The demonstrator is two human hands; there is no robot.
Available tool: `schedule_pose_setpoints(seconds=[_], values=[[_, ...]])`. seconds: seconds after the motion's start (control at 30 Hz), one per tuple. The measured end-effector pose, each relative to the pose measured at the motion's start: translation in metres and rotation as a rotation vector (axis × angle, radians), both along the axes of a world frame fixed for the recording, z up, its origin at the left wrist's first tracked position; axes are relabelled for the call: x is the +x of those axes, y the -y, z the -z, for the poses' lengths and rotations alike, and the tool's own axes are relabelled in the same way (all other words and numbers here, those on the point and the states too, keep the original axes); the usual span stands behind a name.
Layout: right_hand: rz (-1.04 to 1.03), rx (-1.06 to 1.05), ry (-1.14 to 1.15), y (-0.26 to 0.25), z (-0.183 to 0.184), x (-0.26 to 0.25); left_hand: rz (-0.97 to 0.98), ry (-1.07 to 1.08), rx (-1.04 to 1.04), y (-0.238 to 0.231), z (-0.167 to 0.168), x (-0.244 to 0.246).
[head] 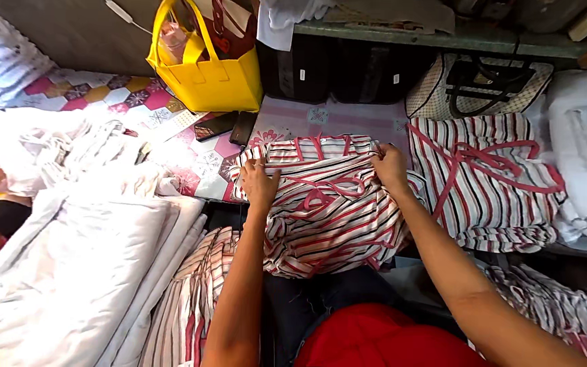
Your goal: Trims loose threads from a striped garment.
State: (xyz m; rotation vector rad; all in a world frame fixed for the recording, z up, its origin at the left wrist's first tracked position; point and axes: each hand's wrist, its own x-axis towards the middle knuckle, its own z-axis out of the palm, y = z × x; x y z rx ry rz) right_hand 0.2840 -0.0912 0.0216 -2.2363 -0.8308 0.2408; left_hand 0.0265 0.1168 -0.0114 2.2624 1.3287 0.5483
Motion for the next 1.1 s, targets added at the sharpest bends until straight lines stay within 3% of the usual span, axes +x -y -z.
schedule_pose_setpoints(seconds=[0.13,0.3,0.4,0.47,0.57,0.63,0.7,0.8,0.93,1.1], values=[[0.071,0.186,0.139,0.02,-0.029,0.001,0.1,-0.006,0.0,-0.003,0.0,-0.01],[0.085,0.317,0.28,0.048,-0.037,0.005,0.137,0.26,0.094,0.009,-0.035,-0.044],[0.074,0.367,0.263,0.08,-0.046,0.001,0.109,0.481,-0.059,0.039,-0.068,-0.09],[-0.018,0.246,0.195,0.111,-0.057,-0.005,0.169,0.526,-0.209,0.066,-0.076,-0.128],[-0.254,-0.138,0.022,0.139,-0.074,-0.007,0.131,0.19,-0.205,0.099,-0.079,-0.154],[-0.295,-0.182,0.065,0.133,-0.078,-0.014,0.045,0.109,-0.07,0.118,-0.082,-0.133],[-0.282,-0.096,0.114,0.107,-0.078,-0.026,0.091,0.207,0.043,0.126,-0.079,-0.091],[-0.331,0.054,0.107,0.051,-0.06,-0.048,0.261,0.321,-0.048,0.123,-0.062,-0.023],[-0.412,0.081,0.005,-0.008,-0.023,-0.059,0.213,0.056,-0.275,0.106,-0.026,0.047],[-0.288,-0.088,-0.179,-0.037,0.02,-0.054,0.123,-0.093,-0.071,0.105,0.017,0.092]])
